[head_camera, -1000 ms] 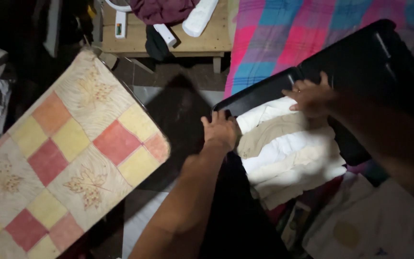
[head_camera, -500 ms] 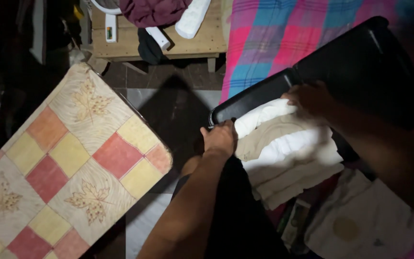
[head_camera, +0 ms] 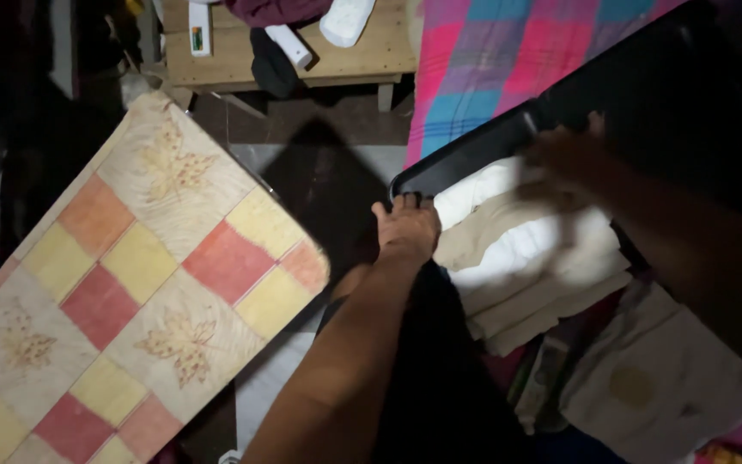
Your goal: Roll and pack clothes, toothpaste, and accessories into a suitcase.
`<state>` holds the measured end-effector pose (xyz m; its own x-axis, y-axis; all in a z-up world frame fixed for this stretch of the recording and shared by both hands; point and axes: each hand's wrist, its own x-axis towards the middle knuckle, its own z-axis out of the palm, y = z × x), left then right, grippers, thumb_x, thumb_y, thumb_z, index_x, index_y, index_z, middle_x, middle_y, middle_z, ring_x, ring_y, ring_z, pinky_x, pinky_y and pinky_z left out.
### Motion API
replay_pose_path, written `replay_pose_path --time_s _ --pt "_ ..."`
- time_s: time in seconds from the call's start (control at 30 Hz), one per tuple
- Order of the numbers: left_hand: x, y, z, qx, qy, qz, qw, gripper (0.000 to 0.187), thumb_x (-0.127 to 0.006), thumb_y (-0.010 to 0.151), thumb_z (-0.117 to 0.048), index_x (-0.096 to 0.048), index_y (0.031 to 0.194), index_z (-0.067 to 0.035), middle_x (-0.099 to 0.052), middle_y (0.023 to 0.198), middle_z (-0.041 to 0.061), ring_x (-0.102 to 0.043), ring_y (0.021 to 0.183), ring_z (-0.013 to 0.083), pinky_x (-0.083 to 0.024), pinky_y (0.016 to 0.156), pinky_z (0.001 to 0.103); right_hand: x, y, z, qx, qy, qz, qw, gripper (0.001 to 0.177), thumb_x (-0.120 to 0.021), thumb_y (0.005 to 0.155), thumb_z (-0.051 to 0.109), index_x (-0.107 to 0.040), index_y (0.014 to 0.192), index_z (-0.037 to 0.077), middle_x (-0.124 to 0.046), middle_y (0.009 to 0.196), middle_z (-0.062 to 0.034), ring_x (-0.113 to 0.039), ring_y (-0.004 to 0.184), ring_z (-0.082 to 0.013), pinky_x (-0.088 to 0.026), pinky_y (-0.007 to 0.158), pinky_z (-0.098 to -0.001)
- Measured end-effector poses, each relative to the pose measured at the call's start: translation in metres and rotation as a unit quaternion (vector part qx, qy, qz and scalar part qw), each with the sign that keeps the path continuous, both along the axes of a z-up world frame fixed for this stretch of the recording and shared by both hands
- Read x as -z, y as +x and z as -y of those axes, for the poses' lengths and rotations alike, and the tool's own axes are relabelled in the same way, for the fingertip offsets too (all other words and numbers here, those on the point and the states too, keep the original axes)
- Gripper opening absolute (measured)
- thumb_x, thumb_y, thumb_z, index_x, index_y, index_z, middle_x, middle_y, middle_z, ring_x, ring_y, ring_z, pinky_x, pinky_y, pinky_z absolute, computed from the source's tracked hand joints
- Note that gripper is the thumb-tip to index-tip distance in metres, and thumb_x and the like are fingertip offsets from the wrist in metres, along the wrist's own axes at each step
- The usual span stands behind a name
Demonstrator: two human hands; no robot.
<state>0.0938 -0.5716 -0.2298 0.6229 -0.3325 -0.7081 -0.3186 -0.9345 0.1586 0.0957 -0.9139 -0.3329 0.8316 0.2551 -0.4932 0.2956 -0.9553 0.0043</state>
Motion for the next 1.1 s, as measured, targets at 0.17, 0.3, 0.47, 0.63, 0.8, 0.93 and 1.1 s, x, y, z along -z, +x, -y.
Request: replay_pose_path --time_s 0.17,0.3,0.47,0.63,0.8,0.93,1.1 --pt "-0.010 -0.031 -0.024 0.016 -0.128 0.164 0.978 0.059 -0.050 0.092 -0.015 -0.040 0.149 -0.003 -0.043 0.148 0.019 -0.039 0.140 0.0348 -0.030 0.106 0.065 -0.007 -0.013 -0.012 0.130 0.112 -0.027 0.985 0.040 -0.062 0.088 0.041 -0.062 0.123 0.020 -0.061 0.119 -0.0089 -0.059 0.111 -0.0320 -0.044 0.093 -0.0649" --pt "-0.059 -0.042 -0.040 -0.072 -0.185 0.132 0.971 0.065 -0.062 0.083 -0.016 -0.044 0.144 -0.004 -0.042 0.148 0.023 -0.037 0.140 0.0403 -0.031 0.112 0.056 0.011 -0.085 -0.025 0.176 0.149 0.268 0.935 0.025 -0.058 0.102 0.023 -0.062 0.119 0.004 -0.062 0.111 -0.0128 -0.062 0.105 -0.0312 -0.050 0.092 -0.0428" --pt "0.024 -0.055 -0.057 -0.172 -0.182 0.083 0.965 0.060 -0.061 0.088 -0.017 -0.044 0.143 -0.001 -0.048 0.146 0.021 -0.043 0.135 0.0429 -0.037 0.113 0.051 -0.003 -0.196 -0.053 0.363 0.158 0.310 0.864 0.029 -0.061 0.108 0.022 -0.061 0.124 -0.002 -0.061 0.119 -0.0224 -0.060 0.109 -0.0387 -0.050 0.094 -0.0467" --pt "0.064 -0.044 -0.072 -0.317 -0.162 0.007 0.934 0.071 -0.069 0.093 -0.038 -0.041 0.140 0.008 -0.054 0.138 0.031 -0.050 0.131 0.0466 -0.040 0.113 0.046 -0.061 -0.249 -0.101 0.472 0.181 0.320 0.801 0.046 -0.066 0.101 0.024 -0.059 0.134 -0.009 -0.061 0.122 -0.0284 -0.060 0.112 -0.0436 -0.049 0.093 -0.0515" --pt "0.044 -0.033 -0.062 -0.385 -0.179 -0.060 0.903 0.068 -0.069 0.088 -0.040 -0.053 0.134 0.008 -0.063 0.134 0.029 -0.062 0.126 0.0376 -0.051 0.105 0.042 -0.063 -0.275 -0.090 0.693 0.327 0.110 0.633 0.033 -0.057 0.098 0.021 -0.065 0.117 -0.004 -0.070 0.112 -0.0246 -0.067 0.104 -0.0380 -0.053 0.088 -0.0497" --pt "0.024 -0.033 -0.045 -0.415 -0.187 -0.125 0.882 0.057 -0.061 0.090 -0.035 -0.064 0.131 0.006 -0.067 0.135 0.025 -0.067 0.122 0.0354 -0.054 0.100 0.043 -0.045 -0.282 -0.050 0.773 0.201 0.055 0.599 0.035 -0.061 0.100 0.027 -0.067 0.108 -0.006 -0.068 0.103 -0.0241 -0.067 0.096 -0.0384 -0.051 0.082 -0.0525" --pt "0.029 -0.048 -0.036 -0.495 -0.242 -0.174 0.816 0.060 -0.058 0.096 -0.042 -0.057 0.135 0.004 -0.066 0.132 0.021 -0.066 0.116 0.0324 -0.052 0.096 0.042 0.060 -0.320 0.010 0.784 0.230 0.054 0.574 0.033 -0.059 0.100 0.026 -0.066 0.109 -0.004 -0.068 0.104 -0.0233 -0.067 0.095 -0.0372 -0.052 0.081 -0.0520"
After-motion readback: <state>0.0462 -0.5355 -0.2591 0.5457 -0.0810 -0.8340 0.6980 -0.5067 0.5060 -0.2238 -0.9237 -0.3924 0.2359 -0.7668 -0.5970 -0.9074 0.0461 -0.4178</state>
